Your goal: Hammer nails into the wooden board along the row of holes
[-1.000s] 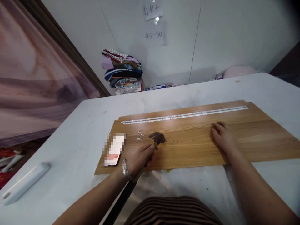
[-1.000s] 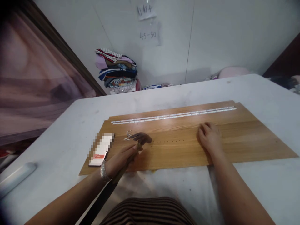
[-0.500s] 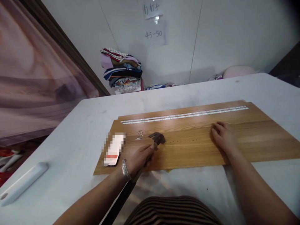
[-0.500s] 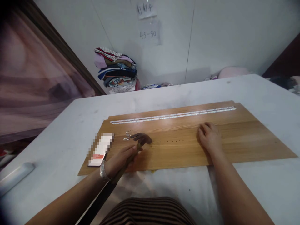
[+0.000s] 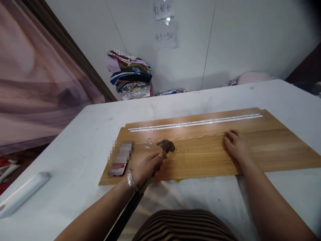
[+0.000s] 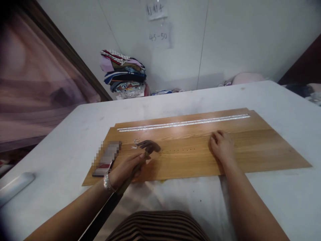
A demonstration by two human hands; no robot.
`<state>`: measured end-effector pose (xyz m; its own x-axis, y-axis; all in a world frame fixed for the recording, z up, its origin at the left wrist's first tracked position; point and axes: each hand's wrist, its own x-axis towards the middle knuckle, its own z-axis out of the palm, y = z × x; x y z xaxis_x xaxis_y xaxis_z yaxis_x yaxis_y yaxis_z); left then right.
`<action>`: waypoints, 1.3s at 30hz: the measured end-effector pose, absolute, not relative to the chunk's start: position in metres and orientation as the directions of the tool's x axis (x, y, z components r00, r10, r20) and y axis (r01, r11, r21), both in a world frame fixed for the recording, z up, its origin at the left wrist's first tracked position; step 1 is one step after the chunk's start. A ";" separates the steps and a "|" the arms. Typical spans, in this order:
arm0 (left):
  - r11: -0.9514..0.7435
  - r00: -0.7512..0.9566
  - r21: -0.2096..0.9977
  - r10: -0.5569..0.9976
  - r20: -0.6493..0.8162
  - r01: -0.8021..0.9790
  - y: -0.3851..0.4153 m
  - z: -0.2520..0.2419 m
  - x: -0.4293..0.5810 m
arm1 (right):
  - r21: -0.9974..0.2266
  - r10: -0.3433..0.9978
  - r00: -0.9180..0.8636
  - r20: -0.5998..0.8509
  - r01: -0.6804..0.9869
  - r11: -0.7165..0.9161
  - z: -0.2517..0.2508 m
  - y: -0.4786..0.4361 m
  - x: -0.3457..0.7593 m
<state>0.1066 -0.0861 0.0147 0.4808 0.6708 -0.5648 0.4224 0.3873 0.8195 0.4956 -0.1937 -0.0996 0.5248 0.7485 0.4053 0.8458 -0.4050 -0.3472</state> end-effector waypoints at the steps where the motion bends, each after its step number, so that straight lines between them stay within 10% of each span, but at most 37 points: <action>1: 0.386 0.484 0.825 0.674 -0.558 0.413 -0.086 0.015 0.107 | -0.348 0.745 0.526 0.411 0.845 -0.405 -0.100 -0.193 0.496; 31: 0.371 0.463 0.801 0.669 -0.582 0.470 -0.082 0.018 0.110 | -0.343 0.744 0.509 0.433 0.856 -0.386 -0.099 -0.193 0.493; 39: 0.382 0.471 0.817 0.677 -0.565 0.431 -0.083 0.021 0.110 | -0.505 0.652 0.561 0.511 0.809 -0.300 -0.103 -0.190 0.496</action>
<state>0.1097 -0.0828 0.0206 0.4714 0.6770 -0.5652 0.4310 0.3823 0.8174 0.4963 -0.1901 -0.1026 0.5607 0.6519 0.5106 0.8091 -0.3001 -0.5053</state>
